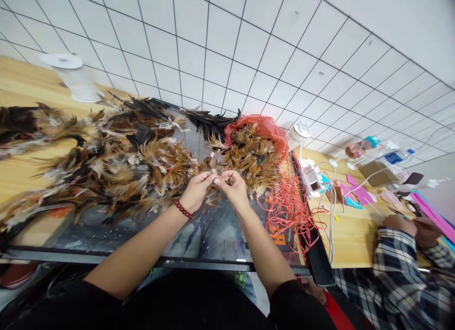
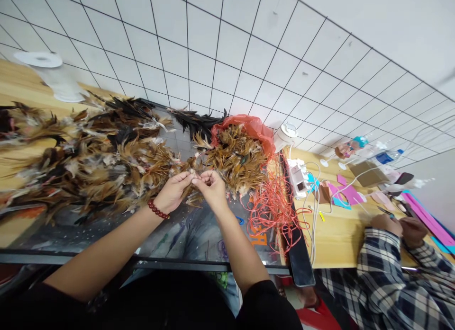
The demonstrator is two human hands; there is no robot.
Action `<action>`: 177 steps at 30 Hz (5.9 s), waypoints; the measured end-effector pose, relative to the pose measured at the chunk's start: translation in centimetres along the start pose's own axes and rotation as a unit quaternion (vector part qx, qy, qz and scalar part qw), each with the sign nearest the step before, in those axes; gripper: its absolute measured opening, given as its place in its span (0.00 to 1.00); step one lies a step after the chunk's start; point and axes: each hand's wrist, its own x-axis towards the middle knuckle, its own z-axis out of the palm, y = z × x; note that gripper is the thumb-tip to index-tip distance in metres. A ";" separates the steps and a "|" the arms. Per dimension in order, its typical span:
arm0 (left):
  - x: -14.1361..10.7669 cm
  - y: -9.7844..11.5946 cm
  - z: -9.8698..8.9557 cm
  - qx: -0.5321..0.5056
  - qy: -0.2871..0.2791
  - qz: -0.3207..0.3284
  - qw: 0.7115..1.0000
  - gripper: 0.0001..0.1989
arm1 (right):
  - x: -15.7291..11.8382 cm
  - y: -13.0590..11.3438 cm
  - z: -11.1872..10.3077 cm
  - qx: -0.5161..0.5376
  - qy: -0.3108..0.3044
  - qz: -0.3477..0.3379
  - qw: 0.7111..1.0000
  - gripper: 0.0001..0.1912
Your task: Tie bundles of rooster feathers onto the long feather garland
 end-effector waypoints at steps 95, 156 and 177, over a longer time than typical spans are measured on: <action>-1.0 2.3 -0.7 0.073 -0.246 -0.108 0.960 0.17 | -0.4 -2.4 -1.9 0.017 -0.120 -0.016 0.992 0.17; -0.5 2.3 -0.6 0.341 -0.148 0.111 0.922 0.19 | 0.3 -1.9 -3.1 -0.198 -0.067 -0.185 0.960 0.13; 0.8 1.6 -1.4 0.162 0.068 0.161 0.971 0.12 | -1.6 -1.9 -1.6 -0.485 -0.355 -0.106 0.792 0.03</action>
